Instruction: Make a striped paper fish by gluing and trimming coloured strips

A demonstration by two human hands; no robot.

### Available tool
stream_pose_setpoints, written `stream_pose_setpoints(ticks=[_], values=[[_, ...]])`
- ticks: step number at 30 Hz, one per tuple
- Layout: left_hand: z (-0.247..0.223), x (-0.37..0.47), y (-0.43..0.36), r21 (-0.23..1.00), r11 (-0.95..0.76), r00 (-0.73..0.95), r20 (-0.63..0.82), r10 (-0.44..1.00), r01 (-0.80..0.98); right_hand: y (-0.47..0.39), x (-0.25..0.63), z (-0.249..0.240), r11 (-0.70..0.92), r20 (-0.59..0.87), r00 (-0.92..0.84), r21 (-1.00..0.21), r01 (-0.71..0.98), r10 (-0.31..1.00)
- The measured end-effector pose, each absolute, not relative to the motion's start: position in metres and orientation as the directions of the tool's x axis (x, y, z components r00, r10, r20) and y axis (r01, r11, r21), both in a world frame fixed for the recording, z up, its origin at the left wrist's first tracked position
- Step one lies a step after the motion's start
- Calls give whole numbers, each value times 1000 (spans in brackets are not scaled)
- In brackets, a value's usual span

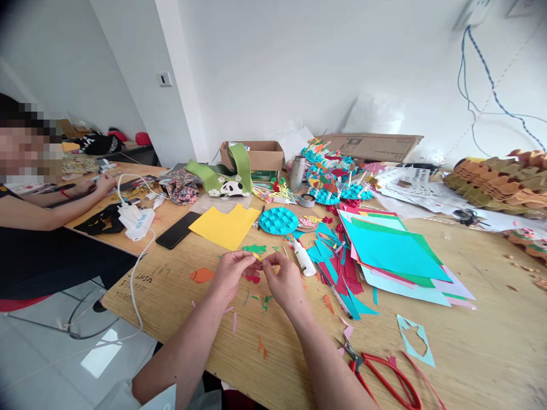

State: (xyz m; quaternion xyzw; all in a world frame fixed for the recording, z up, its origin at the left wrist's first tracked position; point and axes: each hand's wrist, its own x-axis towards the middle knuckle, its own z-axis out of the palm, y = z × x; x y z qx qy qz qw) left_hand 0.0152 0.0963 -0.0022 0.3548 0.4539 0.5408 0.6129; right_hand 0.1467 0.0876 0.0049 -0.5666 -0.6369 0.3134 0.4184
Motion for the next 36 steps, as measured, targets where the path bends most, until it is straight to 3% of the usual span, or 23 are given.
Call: stream_pose_setpoints(ticks=[36], values=[[1,20,93,886,204,62,-197,979,-415,84,141,5,159,246,86,-819,552,965]])
